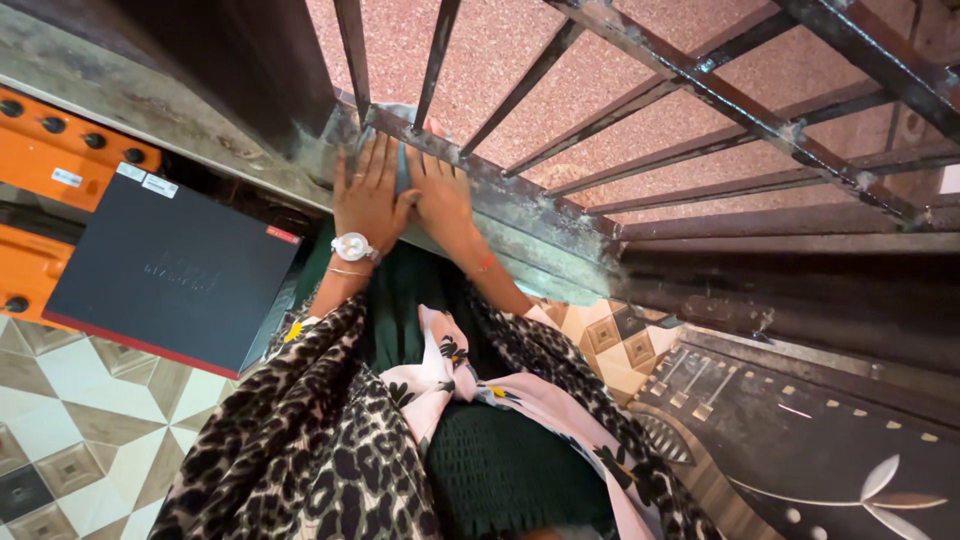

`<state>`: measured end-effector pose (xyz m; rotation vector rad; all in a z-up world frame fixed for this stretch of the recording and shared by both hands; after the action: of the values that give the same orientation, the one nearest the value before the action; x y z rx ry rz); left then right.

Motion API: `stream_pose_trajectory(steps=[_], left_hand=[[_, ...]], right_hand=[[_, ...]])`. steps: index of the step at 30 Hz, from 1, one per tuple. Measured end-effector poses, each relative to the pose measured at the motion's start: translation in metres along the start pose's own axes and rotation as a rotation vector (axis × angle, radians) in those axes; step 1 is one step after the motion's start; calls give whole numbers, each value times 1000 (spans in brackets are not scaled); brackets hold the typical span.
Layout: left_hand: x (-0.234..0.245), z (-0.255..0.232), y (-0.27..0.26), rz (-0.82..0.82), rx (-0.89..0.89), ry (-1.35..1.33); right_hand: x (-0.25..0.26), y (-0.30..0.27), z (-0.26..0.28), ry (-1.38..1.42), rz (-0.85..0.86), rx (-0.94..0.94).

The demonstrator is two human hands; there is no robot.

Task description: The person cleans the lower metal rail of a gate by hand using a cloth, wiping back and forth and then cleaning between the bars.

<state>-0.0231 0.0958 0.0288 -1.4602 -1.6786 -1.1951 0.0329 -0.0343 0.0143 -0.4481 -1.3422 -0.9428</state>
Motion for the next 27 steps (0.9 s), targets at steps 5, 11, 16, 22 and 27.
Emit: stream_pose_trajectory(steps=[5, 11, 16, 22, 27], left_hand=[[3, -7, 1, -55, 1, -22], [-30, -45, 5, 40, -136, -67], [-61, -94, 5, 119, -359, -159], [-99, -145, 14, 220, -498, -202], [-105, -136, 9, 144, -466, -246]], right_hand=[[5, -12, -4, 18, 82, -59], [-12, -61, -43, -169, 138, -262], [26, -129, -76, -278, 101, -364], [60, -156, -98, -318, 219, -495], [51, -157, -99, -381, 166, -403]])
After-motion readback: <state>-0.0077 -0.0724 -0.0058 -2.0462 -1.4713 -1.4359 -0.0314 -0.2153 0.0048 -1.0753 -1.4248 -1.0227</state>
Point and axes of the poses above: each hand's wrist, its own y-axis towards the middle knuckle, its own x-axis out of the back of the hand, z = x × y, the point moved 2 cm from there along y, towards the middle knuckle
